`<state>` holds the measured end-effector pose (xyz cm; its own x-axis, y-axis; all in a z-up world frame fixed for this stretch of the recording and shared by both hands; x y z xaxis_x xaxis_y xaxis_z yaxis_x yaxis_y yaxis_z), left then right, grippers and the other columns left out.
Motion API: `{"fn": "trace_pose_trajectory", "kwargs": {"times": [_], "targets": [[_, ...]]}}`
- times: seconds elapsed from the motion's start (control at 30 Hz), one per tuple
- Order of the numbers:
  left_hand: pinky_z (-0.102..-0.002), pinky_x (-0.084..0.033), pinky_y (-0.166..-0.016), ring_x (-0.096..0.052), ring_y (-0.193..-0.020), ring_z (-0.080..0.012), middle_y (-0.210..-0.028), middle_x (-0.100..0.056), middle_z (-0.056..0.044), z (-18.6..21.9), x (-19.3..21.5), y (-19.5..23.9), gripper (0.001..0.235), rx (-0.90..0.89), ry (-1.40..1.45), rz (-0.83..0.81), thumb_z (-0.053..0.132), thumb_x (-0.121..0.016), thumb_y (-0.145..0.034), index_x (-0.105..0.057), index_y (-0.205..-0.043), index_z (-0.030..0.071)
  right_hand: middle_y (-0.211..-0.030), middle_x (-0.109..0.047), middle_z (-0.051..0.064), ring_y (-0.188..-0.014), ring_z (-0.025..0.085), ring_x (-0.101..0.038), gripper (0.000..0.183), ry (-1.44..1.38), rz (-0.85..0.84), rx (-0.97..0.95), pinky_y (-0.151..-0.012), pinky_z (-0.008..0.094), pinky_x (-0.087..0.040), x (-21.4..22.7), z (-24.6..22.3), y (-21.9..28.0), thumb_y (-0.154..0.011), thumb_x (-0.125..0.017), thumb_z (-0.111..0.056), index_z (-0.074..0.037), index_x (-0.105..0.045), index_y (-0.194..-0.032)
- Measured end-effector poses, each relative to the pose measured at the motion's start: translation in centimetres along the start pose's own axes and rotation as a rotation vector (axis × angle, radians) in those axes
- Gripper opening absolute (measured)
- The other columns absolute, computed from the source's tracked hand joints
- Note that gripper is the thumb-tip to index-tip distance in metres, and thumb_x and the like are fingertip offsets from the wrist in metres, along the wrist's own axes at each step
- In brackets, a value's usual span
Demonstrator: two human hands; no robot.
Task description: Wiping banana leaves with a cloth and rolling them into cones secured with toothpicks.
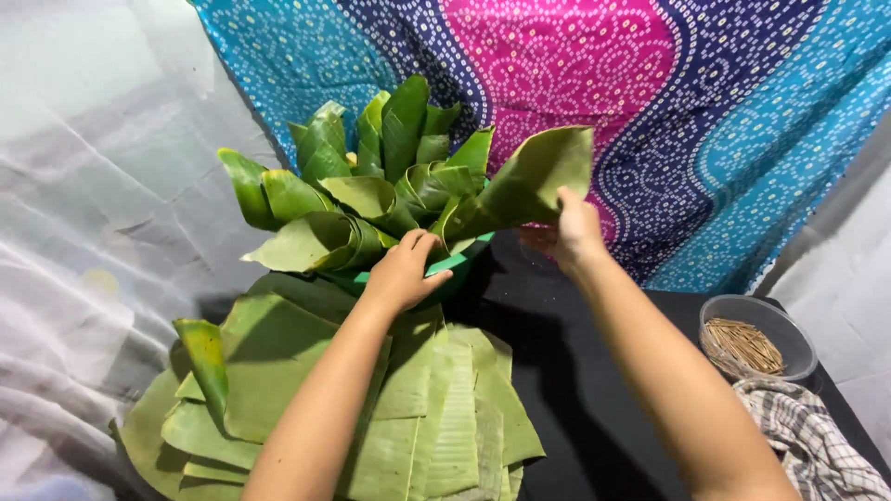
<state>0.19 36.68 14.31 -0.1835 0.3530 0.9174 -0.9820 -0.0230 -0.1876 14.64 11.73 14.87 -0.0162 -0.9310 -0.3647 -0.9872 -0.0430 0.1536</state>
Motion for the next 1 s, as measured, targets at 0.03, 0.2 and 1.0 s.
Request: {"fn": "trace_pose_trajectory", "kwargs": {"times": [0.03,0.2,1.0], "targets": [[-0.055,-0.055,-0.102,-0.058,-0.127,-0.0442,-0.151,-0.045,-0.009,0.4,0.5,0.1,0.051,-0.003,-0.005,0.005,0.046,-0.069,-0.092,-0.050,-0.135,0.027,-0.128,-0.057,0.037,-0.089,0.058,-0.071,0.063,-0.005,-0.003,0.005,-0.080,0.068,-0.058,-0.7,0.1,0.2,-0.097,-0.052,-0.042,-0.003,-0.037,-0.144],[-0.056,-0.047,-0.110,-0.046,-0.141,-0.0454,-0.165,-0.027,-0.014,-0.2,-0.9,-1.9,0.047,0.024,-0.134,-0.162,0.058,-0.046,-0.101,-0.050,-0.144,0.039,-0.124,-0.052,0.036,-0.083,0.053,-0.073,0.047,0.137,0.008,-0.007,-0.071,0.067,-0.064,-3.2,3.1,-0.9,-0.101,-0.054,-0.033,-0.003,-0.040,-0.135],[-0.059,-0.050,-0.104,-0.058,-0.125,-0.0457,-0.126,-0.063,-0.026,-3.7,5.0,3.6,0.034,0.095,0.508,0.389,0.034,-0.056,-0.097,-0.049,-0.123,0.013,-0.136,-0.058,0.015,-0.120,0.032,-0.061,0.066,0.398,-0.420,0.305,-0.072,0.052,-0.061,-15.2,2.1,8.7,-0.091,-0.071,-0.041,-0.017,-0.043,-0.146]]}}
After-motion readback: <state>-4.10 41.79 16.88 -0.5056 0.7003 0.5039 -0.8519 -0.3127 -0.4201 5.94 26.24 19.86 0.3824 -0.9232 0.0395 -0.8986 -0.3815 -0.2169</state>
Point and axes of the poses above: each hand's wrist, its own y-axis away from the middle knuckle, its own x-axis out of the back of the hand, z = x × y, the point moved 4 cm from there along -y, towards the middle knuckle
